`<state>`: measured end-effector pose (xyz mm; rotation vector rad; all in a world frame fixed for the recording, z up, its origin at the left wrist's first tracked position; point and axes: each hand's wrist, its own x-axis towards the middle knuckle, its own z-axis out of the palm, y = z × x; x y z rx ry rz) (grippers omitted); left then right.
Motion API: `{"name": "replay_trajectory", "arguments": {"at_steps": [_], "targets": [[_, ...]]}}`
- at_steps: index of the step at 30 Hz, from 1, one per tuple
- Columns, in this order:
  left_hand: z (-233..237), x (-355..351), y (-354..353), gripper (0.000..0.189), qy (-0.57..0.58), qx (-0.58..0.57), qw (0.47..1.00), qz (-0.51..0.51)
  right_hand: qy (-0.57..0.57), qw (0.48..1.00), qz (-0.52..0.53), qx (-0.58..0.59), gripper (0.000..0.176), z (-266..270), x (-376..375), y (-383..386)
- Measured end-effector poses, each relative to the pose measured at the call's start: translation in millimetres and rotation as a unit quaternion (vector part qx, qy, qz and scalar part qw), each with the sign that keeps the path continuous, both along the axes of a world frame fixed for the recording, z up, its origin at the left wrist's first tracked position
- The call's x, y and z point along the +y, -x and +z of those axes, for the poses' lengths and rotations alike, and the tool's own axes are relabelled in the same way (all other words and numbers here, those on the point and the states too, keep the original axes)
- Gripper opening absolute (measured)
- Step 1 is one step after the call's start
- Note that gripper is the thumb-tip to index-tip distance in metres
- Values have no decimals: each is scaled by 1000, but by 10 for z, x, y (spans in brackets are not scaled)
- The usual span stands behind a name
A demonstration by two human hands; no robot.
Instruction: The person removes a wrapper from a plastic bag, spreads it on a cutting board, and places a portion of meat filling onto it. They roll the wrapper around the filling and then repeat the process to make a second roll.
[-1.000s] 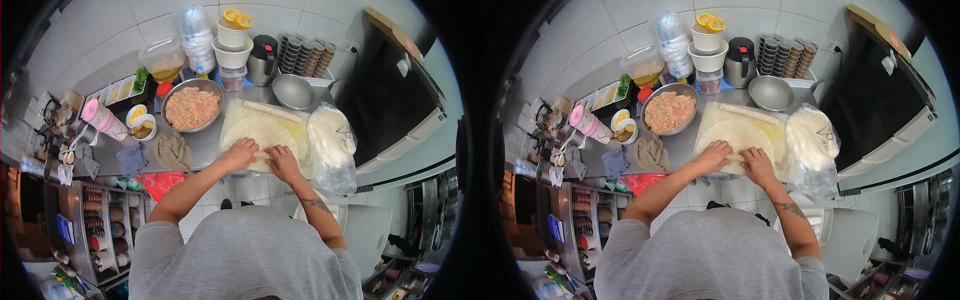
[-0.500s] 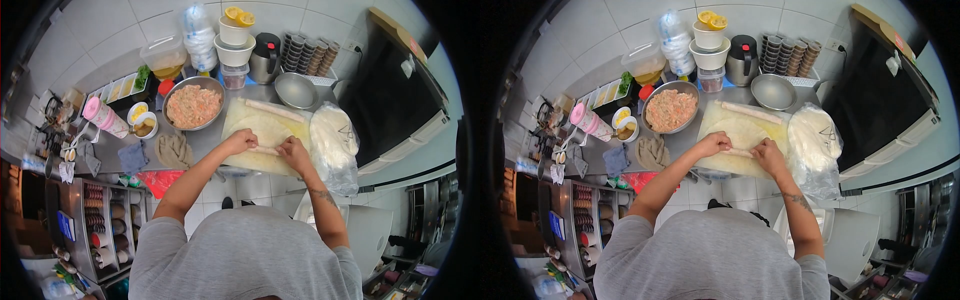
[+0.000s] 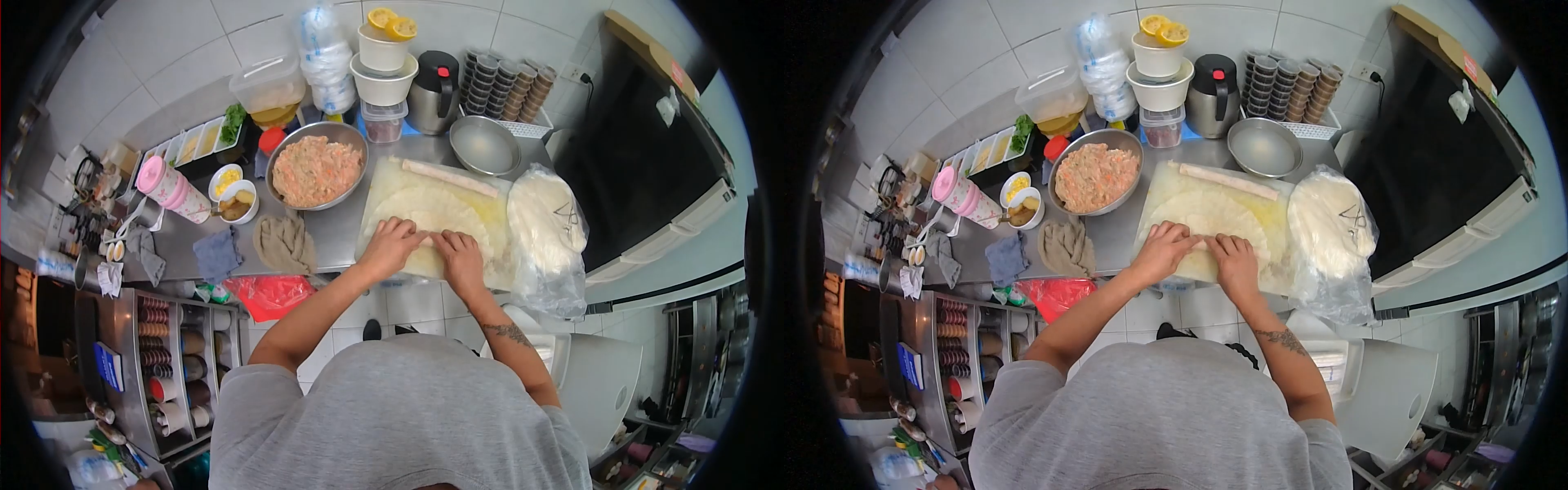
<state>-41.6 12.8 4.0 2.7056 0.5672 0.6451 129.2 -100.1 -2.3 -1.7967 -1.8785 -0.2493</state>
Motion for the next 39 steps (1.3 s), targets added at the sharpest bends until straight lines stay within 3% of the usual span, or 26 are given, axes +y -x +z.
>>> {"name": "replay_trajectory", "arguments": {"at_steps": [9,12,15,19,29,34,37,39], "targets": [[-56,43,14,38,23,-19,999,12,57,990,3,130,36,8,-244,-401],[-58,37,12,39,28,-29,999,9,60,990,-19,128,34,16,-286,-409],[-42,88,-1,37,46,-12,999,6,-67,996,-64,16,35,-8,-233,-192],[-56,200,-30,33,67,25,997,1,-51,998,-21,-38,42,16,-136,143],[-107,11,-150,44,-114,-45,992,8,18,1000,-8,15,39,-13,119,-145],[-149,49,-138,46,-110,-37,993,10,30,995,-13,99,37,-28,1,-331],[-117,55,-154,46,-89,-29,996,12,-49,995,-83,18,36,-78,35,-248],[-85,100,-176,46,-71,-14,997,9,-57,997,-40,-20,37,-26,15,-100]]}}
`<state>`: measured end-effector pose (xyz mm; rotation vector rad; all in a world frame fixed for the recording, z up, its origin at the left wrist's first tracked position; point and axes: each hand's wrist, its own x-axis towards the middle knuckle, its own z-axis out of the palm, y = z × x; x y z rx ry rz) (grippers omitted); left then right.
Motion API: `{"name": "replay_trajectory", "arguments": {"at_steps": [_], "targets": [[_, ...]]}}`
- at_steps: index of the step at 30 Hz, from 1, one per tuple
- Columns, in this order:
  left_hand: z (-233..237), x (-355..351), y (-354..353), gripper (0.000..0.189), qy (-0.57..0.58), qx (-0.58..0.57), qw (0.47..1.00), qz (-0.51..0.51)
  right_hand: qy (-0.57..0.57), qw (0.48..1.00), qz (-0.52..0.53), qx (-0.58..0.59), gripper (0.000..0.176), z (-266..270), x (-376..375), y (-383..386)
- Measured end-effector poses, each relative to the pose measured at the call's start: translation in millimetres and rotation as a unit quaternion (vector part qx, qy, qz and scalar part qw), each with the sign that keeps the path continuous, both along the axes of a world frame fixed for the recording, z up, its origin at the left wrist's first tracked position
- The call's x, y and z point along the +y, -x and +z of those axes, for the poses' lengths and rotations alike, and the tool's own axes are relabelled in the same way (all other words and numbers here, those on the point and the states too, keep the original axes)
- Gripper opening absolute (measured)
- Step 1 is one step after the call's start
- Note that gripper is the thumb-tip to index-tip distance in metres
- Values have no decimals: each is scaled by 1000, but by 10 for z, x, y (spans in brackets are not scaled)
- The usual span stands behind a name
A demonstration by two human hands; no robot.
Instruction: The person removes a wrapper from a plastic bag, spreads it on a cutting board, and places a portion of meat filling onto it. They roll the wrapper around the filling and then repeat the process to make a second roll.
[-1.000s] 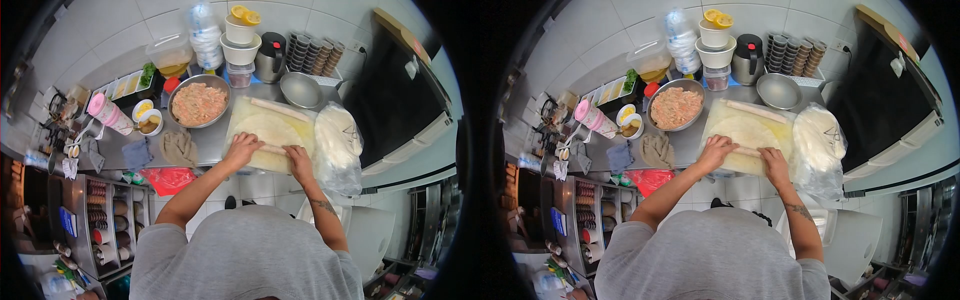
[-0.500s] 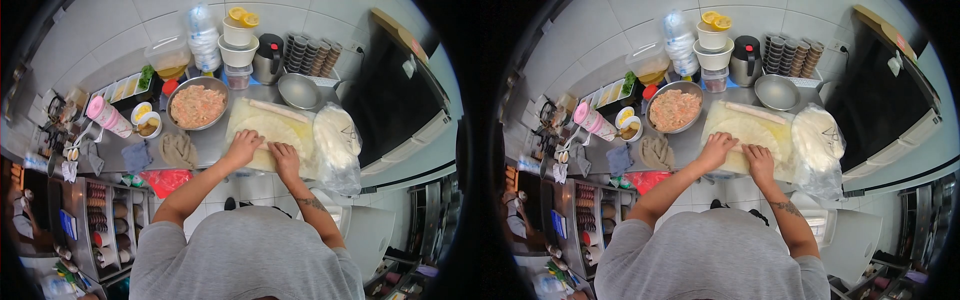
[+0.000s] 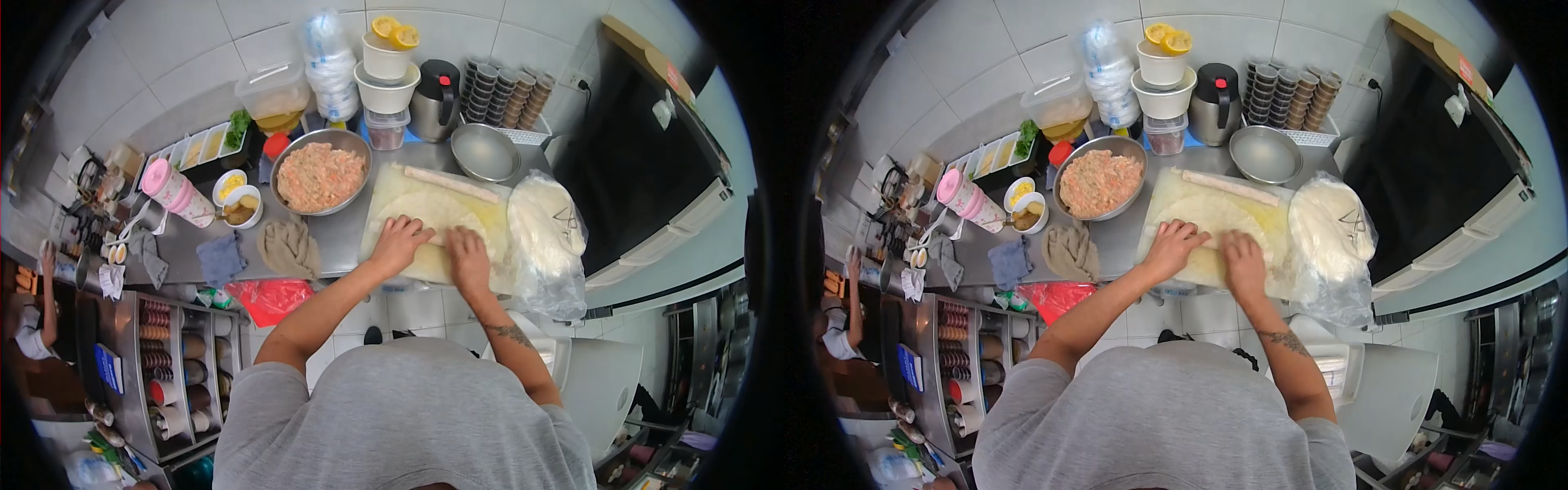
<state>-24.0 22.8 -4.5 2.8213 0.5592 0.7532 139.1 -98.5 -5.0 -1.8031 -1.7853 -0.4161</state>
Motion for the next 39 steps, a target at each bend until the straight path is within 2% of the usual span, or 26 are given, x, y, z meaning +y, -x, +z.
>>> {"name": "replay_trajectory", "arguments": {"at_steps": [5,8,14,17,20,23,26,32,35,36,39], "targets": [[-6,131,-80,43,53,52,997,5,-10,1000,10,-19,42,11,80,117],[13,49,-58,43,-12,-21,999,29,19,999,3,-31,40,-17,151,34],[-120,5,-43,46,-46,-42,997,46,101,994,16,39,40,25,218,-99],[-71,45,-55,46,-25,-5,999,48,52,996,-8,71,40,4,235,-107],[-63,71,-69,45,-9,31,998,56,16,997,21,-68,41,13,180,-33],[-50,130,-99,45,-4,47,998,51,13,998,-2,-59,41,-63,215,24],[-77,189,-98,47,-14,-20,999,39,17,999,2,-51,41,-85,296,-35],[-117,166,8,51,-64,-26,997,46,87,996,18,-14,42,14,343,-161],[-100,223,2,52,-42,7,998,39,84,990,40,109,38,126,255,-251],[-83,236,7,52,-40,18,998,41,75,978,21,194,32,115,219,-300],[-65,262,1,51,-34,36,998,43,43,991,-14,125,27,-40,82,-536]]}}
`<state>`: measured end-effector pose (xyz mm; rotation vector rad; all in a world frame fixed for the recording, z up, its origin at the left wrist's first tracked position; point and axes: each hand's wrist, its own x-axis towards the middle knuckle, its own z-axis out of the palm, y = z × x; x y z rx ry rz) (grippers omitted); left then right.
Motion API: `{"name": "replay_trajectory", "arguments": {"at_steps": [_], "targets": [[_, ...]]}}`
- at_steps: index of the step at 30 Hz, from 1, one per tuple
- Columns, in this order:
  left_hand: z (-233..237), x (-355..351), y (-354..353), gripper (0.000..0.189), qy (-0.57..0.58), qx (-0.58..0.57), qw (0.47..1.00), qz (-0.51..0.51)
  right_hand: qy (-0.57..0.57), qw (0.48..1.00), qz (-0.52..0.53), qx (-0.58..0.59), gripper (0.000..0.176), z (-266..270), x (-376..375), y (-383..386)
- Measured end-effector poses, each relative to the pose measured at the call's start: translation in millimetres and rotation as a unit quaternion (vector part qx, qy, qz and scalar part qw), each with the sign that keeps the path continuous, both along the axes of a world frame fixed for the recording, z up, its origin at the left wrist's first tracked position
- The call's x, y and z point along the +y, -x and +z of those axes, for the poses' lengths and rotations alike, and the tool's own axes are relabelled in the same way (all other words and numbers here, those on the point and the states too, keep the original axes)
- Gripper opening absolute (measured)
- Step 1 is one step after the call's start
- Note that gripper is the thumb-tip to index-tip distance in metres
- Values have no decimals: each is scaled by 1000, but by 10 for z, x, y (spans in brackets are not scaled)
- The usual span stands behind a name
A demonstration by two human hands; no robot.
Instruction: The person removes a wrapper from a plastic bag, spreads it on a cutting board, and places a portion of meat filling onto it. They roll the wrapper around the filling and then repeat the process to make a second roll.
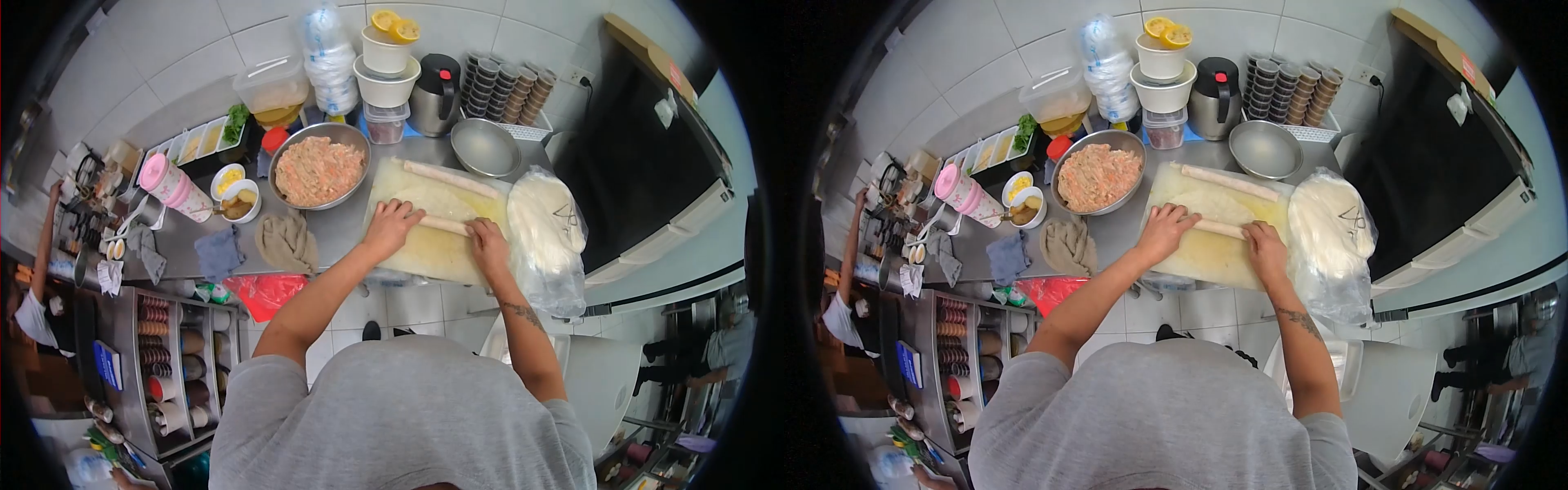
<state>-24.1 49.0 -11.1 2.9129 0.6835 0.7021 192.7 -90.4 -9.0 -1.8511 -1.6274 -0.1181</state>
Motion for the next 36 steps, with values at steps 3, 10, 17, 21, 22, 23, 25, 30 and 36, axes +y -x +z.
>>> {"name": "replay_trajectory", "arguments": {"at_steps": [3,10,17,21,22,23,25,30,36], "targets": [[-10,-2,-1,50,11,9,1000,-5,1,998,-12,-67,32,33,-10,35],[120,93,-37,49,54,2,998,-18,-47,987,54,-147,42,89,130,315],[15,-10,-15,49,-36,-39,999,-6,14,992,65,-107,43,150,233,173],[-44,126,-47,47,-29,-36,999,-11,50,996,50,-52,41,130,320,96],[-30,159,-60,46,-17,-23,1000,-14,57,997,42,-40,40,138,319,95],[-19,175,-62,46,-6,-9,1000,-17,20,995,55,-78,40,136,289,116],[47,192,-69,45,14,22,1000,-15,-58,983,79,-157,39,135,236,173],[63,245,-104,41,47,31,998,-19,-63,983,57,-165,41,95,248,229],[94,175,-63,46,-8,-5,1000,-16,31,991,63,-116,43,215,319,128]]}}
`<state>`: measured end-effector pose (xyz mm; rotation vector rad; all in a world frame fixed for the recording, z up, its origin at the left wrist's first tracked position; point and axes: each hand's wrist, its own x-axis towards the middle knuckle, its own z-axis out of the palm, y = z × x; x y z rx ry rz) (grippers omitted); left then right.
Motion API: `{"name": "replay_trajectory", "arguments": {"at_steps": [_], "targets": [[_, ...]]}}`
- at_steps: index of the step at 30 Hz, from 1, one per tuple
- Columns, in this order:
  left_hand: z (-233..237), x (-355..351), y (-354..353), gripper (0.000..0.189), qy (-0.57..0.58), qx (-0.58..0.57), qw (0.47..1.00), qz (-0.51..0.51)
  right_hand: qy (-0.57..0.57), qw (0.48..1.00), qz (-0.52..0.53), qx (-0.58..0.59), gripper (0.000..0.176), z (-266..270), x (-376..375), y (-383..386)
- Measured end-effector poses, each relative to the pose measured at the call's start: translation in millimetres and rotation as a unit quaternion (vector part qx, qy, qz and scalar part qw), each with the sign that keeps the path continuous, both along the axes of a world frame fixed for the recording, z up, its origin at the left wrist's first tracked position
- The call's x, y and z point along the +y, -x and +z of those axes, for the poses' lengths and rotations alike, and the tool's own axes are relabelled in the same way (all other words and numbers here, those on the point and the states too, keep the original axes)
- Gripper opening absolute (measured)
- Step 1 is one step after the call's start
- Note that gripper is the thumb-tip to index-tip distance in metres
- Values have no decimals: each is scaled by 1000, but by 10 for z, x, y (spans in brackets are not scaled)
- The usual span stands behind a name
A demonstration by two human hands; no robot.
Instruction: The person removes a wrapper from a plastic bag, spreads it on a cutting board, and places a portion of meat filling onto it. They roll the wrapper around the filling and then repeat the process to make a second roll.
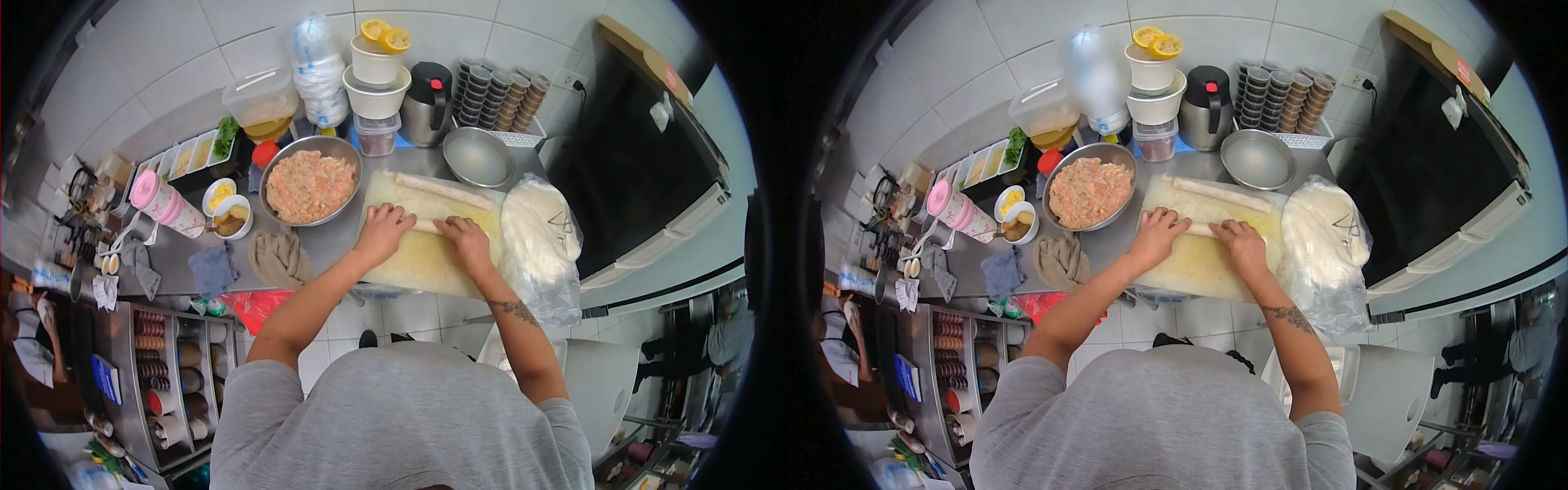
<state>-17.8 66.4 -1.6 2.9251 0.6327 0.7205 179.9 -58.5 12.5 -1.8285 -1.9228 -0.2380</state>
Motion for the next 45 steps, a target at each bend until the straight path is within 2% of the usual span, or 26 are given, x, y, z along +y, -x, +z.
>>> {"name": "replay_trajectory", "arguments": {"at_steps": [4,7,10,14,17,20,22,25,26,29,31,35,38,43,45], "targets": [[-40,-12,5,44,0,-18,1000,3,31,997,8,73,42,-14,50,-82],[-29,76,-13,42,22,-2,1000,-5,-12,992,-53,117,39,-32,34,-44],[-2,142,-51,42,37,25,999,-4,-88,995,27,-49,37,-82,-64,-64],[72,202,-81,43,107,56,993,-6,-71,997,0,-25,38,-122,-55,-61],[26,192,-84,44,78,-15,997,-6,-43,999,11,11,39,-107,25,-150],[-20,120,-61,45,6,14,1000,3,-6,998,16,62,41,-83,78,-210],[-44,106,-66,45,-2,10,1000,2,17,997,11,75,41,-89,118,-247],[-88,144,-69,43,-8,-2,1000,-3,51,996,14,77,42,-56,168,-277],[-98,178,-76,43,-9,-6,1000,-6,23,999,10,47,42,-50,167,-260],[-56,262,-129,41,17,33,999,0,-49,999,10,-22,42,-20,141,-98],[21,295,-158,43,74,55,996,3,-75,996,33,-41,43,-71,129,-36],[91,379,-202,44,159,67,985,8,-46,999,21,-17,41,-88,180,-74],[70,316,-204,38,25,36,999,28,0,999,22,24,41,-52,294,-188],[13,320,-193,39,10,17,1000,5,77,993,11,83,39,-24,395,-267],[-8,368,-206,39,22,13,1000,0,77,997,6,29,39,-25,433,-266]]}}
